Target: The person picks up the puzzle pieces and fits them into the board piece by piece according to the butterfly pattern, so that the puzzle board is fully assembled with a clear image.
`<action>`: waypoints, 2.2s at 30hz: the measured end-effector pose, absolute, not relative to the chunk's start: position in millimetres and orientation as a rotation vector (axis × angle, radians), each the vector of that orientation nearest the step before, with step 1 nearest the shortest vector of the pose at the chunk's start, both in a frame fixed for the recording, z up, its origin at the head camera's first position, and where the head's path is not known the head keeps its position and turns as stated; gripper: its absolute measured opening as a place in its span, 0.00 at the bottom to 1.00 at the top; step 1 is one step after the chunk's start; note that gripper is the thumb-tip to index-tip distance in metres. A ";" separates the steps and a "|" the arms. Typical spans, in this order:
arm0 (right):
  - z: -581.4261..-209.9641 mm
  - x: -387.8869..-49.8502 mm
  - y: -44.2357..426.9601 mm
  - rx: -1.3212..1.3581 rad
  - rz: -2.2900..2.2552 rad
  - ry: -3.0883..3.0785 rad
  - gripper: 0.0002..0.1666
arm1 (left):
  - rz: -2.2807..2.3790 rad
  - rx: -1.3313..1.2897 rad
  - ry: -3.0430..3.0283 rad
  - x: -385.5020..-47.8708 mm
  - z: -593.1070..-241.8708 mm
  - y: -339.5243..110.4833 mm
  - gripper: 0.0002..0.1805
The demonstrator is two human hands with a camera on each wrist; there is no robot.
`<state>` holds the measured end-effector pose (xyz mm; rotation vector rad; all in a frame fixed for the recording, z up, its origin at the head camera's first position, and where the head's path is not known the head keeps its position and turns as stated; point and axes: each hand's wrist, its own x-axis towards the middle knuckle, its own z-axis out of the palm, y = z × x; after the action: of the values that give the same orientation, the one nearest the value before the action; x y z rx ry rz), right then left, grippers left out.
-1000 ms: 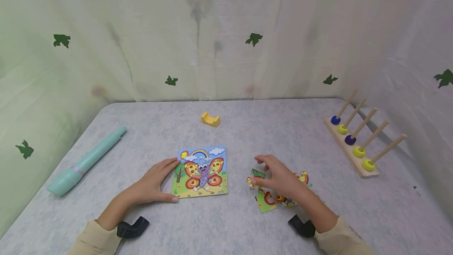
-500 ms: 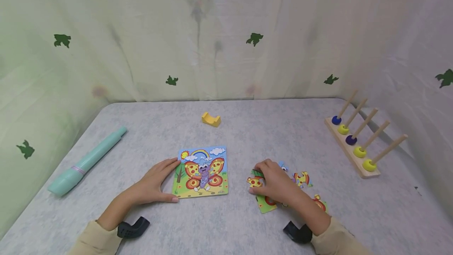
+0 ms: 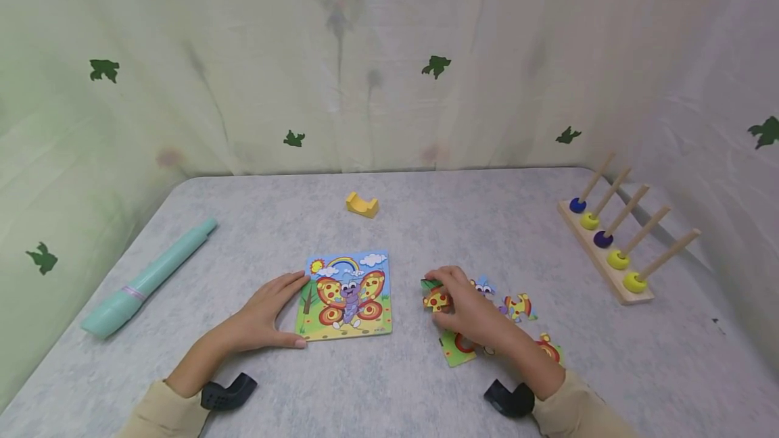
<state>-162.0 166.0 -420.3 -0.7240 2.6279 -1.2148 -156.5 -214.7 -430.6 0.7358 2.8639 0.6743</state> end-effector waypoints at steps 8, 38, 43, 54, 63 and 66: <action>-422.4 -168.7 167.9 -0.612 -1.535 2.244 0.32 | 0.684 0.747 2.873 -156.6 -430.7 -214.5 0.60; -393.0 -195.9 29.9 -0.786 -1.537 2.026 0.33 | 0.704 0.741 2.867 -157.7 -431.2 -215.5 0.60; -404.3 -200.4 20.0 -0.859 -1.350 2.173 0.33 | 0.704 0.719 2.861 -155.9 -430.3 -215.1 0.61; -417.6 -209.6 7.1 -0.806 -1.237 2.292 0.22 | 0.783 0.793 2.877 -155.6 -430.1 -213.3 0.60; -414.9 -210.0 5.6 -0.872 -1.108 2.406 0.20 | 0.781 0.817 2.878 -155.9 -430.5 -213.3 0.58; -414.5 -208.2 5.7 -0.874 -1.069 2.444 0.20 | 0.769 0.821 2.880 -155.1 -430.2 -213.8 0.55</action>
<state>-208.2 5.7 -414.5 -0.8737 2.4440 -1.0695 -155.1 -213.8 -430.2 0.8206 2.8796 0.7687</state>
